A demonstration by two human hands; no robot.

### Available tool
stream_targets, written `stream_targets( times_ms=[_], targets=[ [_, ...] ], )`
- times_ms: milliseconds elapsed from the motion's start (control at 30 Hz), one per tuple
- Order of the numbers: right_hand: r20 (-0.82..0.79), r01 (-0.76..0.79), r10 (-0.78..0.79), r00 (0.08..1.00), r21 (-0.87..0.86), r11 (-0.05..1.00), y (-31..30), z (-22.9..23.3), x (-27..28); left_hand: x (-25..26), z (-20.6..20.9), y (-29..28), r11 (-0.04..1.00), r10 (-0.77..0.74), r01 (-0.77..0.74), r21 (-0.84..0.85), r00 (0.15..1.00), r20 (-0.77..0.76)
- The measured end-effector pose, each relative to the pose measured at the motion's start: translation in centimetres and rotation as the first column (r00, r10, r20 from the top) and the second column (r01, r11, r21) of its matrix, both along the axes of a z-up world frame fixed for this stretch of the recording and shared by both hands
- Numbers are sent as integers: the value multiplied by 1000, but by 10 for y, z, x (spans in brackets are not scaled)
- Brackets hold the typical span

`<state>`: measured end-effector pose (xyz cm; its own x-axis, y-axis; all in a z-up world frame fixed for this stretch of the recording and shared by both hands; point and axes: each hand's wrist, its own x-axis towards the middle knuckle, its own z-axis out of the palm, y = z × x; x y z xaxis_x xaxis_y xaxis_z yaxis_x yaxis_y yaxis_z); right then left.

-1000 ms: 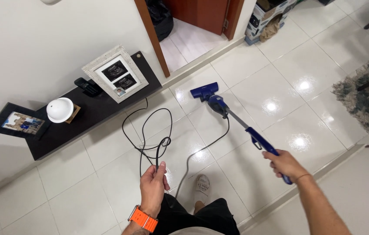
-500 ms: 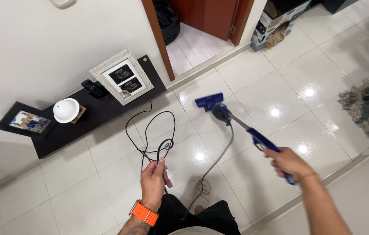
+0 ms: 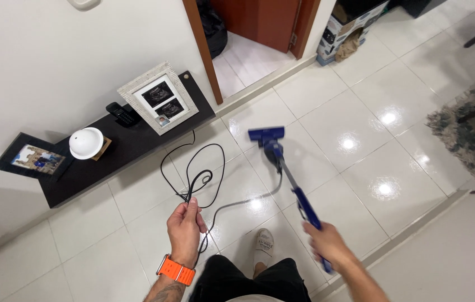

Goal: Vacuuming tiled floors in a home using a corded stick vacuum, moving through a hallway, bedroom, and dining area.

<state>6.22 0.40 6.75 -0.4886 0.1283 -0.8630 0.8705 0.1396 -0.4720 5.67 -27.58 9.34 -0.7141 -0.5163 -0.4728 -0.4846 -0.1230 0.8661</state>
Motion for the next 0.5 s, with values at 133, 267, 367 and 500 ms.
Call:
stream_targets(
  times_ms=[133, 267, 367, 500],
  targets=[
    [20, 19, -20, 1000, 9, 1000, 47, 3, 51, 9, 7, -23, 999, -12, 13, 44, 1000, -22],
    [86, -91, 80, 993, 129, 988, 118, -5, 83, 23, 15, -52, 997, 6, 0, 74, 997, -75],
    [101, -141, 117, 988, 274, 951, 143, 2, 80, 40, 13, -83, 996, 73, -64, 59, 984, -162],
    [83, -221, 205, 975, 361, 906, 148, 4, 58, 60, 12, -134, 978, 205, -203, 48, 900, -384]
  ],
)
